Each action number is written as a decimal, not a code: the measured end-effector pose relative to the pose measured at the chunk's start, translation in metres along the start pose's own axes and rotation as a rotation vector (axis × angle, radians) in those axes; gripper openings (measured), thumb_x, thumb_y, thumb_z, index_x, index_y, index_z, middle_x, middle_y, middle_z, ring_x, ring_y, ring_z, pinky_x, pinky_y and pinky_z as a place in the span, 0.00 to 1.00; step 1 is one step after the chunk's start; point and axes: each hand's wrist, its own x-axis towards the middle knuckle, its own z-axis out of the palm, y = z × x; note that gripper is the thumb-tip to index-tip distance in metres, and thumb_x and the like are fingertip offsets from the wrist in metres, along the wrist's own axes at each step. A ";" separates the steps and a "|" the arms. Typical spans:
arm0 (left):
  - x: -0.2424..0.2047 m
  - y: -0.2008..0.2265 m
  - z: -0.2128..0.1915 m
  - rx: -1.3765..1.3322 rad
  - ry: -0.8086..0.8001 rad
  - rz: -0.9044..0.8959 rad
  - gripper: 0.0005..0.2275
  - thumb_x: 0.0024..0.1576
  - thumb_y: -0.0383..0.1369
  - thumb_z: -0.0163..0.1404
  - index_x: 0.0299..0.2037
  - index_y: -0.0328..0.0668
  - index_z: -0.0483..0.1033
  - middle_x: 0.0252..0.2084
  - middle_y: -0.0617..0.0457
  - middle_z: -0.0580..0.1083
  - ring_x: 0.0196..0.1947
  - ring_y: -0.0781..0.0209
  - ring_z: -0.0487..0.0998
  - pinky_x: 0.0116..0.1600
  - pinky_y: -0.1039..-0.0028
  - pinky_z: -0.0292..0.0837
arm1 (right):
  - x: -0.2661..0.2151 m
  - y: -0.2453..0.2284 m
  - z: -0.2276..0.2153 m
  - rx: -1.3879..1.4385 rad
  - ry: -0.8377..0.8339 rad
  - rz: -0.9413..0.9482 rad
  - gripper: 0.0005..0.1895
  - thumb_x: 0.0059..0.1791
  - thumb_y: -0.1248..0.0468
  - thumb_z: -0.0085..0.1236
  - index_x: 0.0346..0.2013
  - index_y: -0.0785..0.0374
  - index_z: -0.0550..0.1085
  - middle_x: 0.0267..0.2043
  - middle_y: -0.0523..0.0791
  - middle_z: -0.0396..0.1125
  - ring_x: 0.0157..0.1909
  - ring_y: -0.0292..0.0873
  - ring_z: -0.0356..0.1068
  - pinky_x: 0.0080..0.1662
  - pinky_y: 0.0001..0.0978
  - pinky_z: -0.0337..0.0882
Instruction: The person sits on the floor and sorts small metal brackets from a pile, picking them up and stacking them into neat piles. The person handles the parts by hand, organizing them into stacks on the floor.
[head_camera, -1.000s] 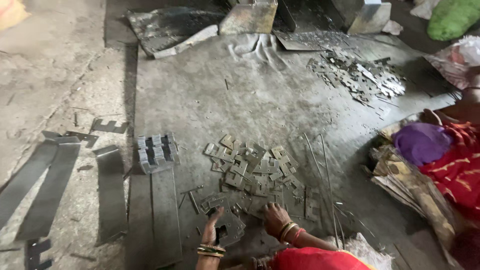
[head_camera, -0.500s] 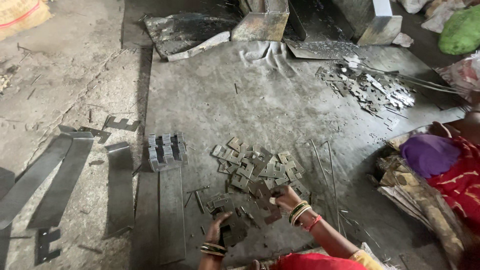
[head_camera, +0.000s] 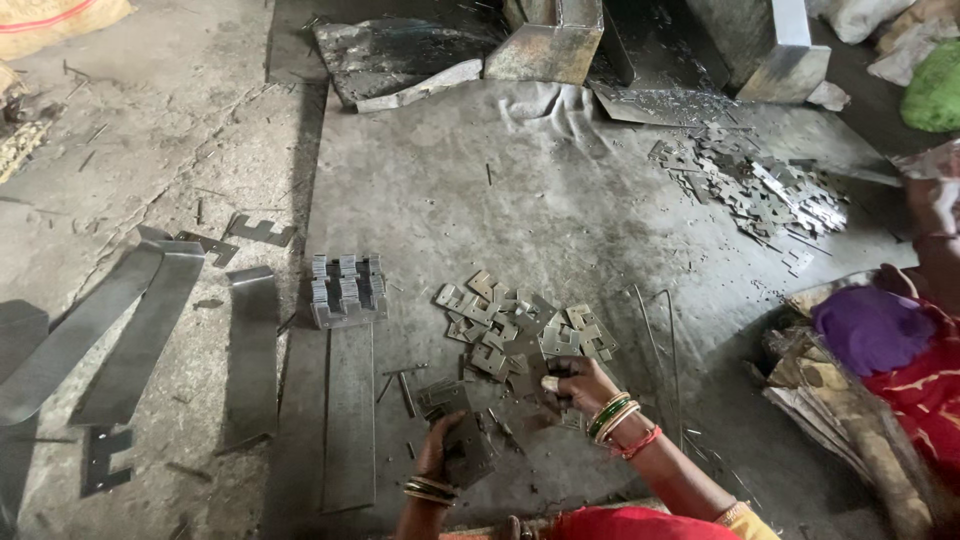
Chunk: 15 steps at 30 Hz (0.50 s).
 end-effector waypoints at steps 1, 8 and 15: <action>-0.001 0.001 0.001 0.003 -0.011 0.023 0.13 0.56 0.38 0.57 0.43 0.36 0.79 0.34 0.46 0.79 0.30 0.53 0.79 0.34 0.63 0.79 | 0.000 -0.002 0.000 -0.011 0.021 0.009 0.11 0.45 0.70 0.65 0.42 0.69 0.78 0.32 0.41 0.73 0.30 0.34 0.71 0.32 0.31 0.73; -0.011 0.011 0.009 0.117 0.044 0.054 0.20 0.46 0.43 0.59 0.44 0.40 0.80 0.35 0.48 0.80 0.32 0.53 0.81 0.35 0.60 0.79 | 0.006 -0.015 -0.008 -0.070 -0.005 -0.188 0.13 0.46 0.70 0.67 0.44 0.73 0.79 0.32 0.43 0.75 0.31 0.35 0.71 0.31 0.31 0.72; -0.028 0.014 0.016 0.223 0.078 0.042 0.19 0.44 0.40 0.62 0.44 0.41 0.79 0.39 0.51 0.79 0.37 0.55 0.81 0.41 0.60 0.78 | -0.004 -0.037 -0.011 0.146 -0.163 -0.217 0.13 0.47 0.69 0.64 0.45 0.71 0.79 0.28 0.48 0.74 0.25 0.40 0.73 0.26 0.35 0.73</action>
